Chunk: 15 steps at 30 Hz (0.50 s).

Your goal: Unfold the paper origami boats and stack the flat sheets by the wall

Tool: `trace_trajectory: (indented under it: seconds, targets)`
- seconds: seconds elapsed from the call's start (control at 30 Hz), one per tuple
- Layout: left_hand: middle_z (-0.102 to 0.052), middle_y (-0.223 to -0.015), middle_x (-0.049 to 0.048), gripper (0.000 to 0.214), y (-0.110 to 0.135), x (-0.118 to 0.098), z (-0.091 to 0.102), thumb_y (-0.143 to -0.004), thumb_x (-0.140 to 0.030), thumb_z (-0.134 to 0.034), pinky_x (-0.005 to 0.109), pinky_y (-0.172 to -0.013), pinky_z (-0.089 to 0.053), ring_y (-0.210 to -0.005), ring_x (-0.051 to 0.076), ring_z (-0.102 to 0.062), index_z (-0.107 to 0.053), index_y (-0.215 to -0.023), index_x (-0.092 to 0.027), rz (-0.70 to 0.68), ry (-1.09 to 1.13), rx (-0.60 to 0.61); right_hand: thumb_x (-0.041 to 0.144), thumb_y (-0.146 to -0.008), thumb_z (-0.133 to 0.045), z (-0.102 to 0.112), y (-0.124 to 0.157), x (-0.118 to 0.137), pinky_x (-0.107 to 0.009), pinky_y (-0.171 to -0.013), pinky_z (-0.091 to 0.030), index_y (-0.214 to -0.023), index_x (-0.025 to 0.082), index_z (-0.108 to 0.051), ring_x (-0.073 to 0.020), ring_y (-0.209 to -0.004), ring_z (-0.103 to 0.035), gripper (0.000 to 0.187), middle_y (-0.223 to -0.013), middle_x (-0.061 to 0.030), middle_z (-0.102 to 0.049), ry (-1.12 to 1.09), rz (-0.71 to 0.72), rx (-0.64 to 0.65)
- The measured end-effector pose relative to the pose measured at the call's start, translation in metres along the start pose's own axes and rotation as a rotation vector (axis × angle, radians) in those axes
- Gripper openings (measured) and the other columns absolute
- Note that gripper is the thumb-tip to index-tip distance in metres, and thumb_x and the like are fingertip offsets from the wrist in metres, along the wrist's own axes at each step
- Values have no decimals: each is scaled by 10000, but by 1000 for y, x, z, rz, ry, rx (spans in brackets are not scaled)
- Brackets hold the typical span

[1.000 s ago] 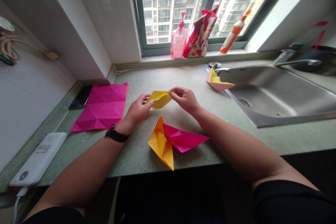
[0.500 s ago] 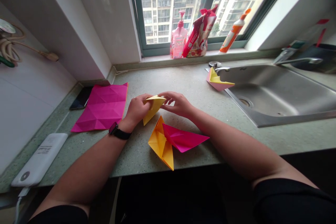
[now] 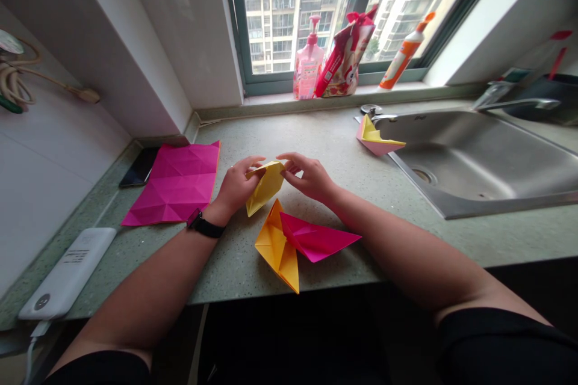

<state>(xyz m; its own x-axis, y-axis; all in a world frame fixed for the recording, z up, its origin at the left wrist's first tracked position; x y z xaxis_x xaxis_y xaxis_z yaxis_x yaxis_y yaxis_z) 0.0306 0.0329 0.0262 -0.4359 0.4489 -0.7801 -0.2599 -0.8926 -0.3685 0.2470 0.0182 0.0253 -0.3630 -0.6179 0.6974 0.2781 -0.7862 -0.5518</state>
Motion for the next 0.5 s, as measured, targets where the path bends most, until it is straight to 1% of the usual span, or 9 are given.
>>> trace_trajectory:
  seconds: [0.03, 0.1, 0.13, 0.2, 0.3, 0.37, 0.43, 0.5]
  targets:
    - [-827, -1192, 88, 326, 0, -2, 1, -970, -349, -672, 324, -895, -596, -992, 230, -767, -817, -1228, -213, -41, 11, -11, 295, -964, -688, 0, 0, 1, -347, -773, -649, -1209, 276, -692, -169, -736, -740, 246, -861, 12, -794, 6, 10, -8]
    - [-828, -1157, 94, 282, 0, -6, 1, -1001, -356, -652, 350, -961, -593, -1037, 240, -757, -837, -1160, -214, -106, 13, -15, 301, -960, -687, 0, 1, 2, -350, -763, -648, -1174, 281, -660, -172, -729, -739, 216, -843, 17, -787, 25, 24, -26]
    - [-828, -1126, 96, 274, 0, -7, 1, -1016, -364, -639, 359, -981, -589, -1048, 244, -752, -844, -1115, -212, -119, 13, -14, 311, -960, -687, 0, 2, 2, -352, -758, -648, -1149, 282, -643, -176, -732, -741, 197, -847, 15, -787, 39, 29, -39]
    - [-825, -1077, 98, 295, 0, -7, 1, -1032, -400, -625, 362, -973, -589, -1031, 248, -749, -841, -1063, -201, -103, 28, -16, 333, -959, -692, 1, 2, 2, -356, -744, -648, -1095, 280, -612, -186, -753, -749, 166, -887, -1, -790, 73, 37, -69]
    - [-820, -1041, 99, 342, 0, -3, 0, -1029, -463, -624, 337, -885, -595, -978, 247, -747, -821, -1037, -183, -30, 96, -26, 330, -963, -691, 3, 2, 5, -359, -715, -639, -1014, 271, -592, -195, -777, -748, 126, -926, -24, -775, 145, 71, -115]
    - [-814, -1002, 92, 375, 0, 0, -3, -1021, -507, -627, 312, -802, -587, -932, 243, -739, -808, -1009, -179, 14, 147, -14, 291, -979, -664, 4, 2, 10, -358, -706, -627, -956, 266, -599, -194, -789, -731, 74, -921, -31, -753, 199, 133, -137]
    - [-803, -954, 83, 408, 0, 2, -6, -1014, -546, -625, 289, -722, -566, -879, 233, -723, -796, -978, -177, 44, 182, 9, 254, -996, -640, 6, 2, 15, -358, -712, -618, -905, 263, -611, -194, -820, -714, 96, -942, -39, -739, 245, 199, -149]
    - [-793, -919, 75, 430, 1, 2, -8, -1012, -571, -620, 276, -676, -548, -840, 224, -706, -787, -964, -178, 62, 198, 23, 242, -1009, -646, 7, 2, 18, -359, -723, -614, -891, 261, -640, -196, -856, -708, 120, -982, -48, -737, 278, 244, -156]
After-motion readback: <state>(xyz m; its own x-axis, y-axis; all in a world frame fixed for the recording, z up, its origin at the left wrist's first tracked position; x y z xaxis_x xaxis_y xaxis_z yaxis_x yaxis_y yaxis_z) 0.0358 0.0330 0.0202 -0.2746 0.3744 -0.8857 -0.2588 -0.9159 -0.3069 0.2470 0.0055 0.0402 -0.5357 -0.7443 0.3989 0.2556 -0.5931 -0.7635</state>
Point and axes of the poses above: each hand's wrist, its own y-axis away from the middle knuckle, its own z-axis out of the back of the hand, x = y × z, the point moved 4 cm from there along -y, towards the middle knuckle
